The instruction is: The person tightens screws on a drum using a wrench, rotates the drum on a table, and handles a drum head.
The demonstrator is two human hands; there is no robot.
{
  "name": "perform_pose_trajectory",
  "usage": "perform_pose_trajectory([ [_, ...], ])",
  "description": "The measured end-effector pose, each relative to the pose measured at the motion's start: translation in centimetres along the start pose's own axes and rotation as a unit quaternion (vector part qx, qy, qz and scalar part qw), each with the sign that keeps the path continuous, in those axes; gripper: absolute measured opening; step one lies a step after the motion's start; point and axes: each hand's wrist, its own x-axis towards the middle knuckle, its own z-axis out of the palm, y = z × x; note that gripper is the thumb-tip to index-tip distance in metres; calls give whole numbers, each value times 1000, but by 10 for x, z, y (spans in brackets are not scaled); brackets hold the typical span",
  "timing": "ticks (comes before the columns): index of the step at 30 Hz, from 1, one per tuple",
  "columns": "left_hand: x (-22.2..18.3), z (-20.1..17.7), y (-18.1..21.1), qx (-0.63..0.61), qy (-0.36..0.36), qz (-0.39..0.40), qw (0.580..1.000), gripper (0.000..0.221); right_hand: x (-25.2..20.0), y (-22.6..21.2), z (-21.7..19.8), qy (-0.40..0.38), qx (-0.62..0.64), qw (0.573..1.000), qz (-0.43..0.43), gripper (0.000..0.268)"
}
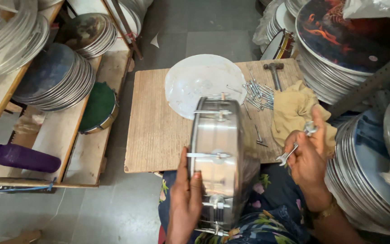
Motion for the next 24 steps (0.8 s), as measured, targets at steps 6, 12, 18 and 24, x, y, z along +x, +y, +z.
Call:
perform_pose_trajectory([
  [6, 3, 2, -6, -12, 54, 24, 998, 60, 6, 153, -72, 97, -35, 971, 217, 25],
  [12, 2, 14, -8, -35, 46, 96, 994, 57, -8, 236, -85, 125, -51, 938, 320, 22],
  [18, 5, 2, -26, -41, 42, 75, 995, 60, 3, 262, -66, 26, -2, 950, 312, 32],
  [24, -3, -12, -65, -86, 74, 0, 994, 60, 6, 283, -40, -79, -31, 959, 269, 34],
])
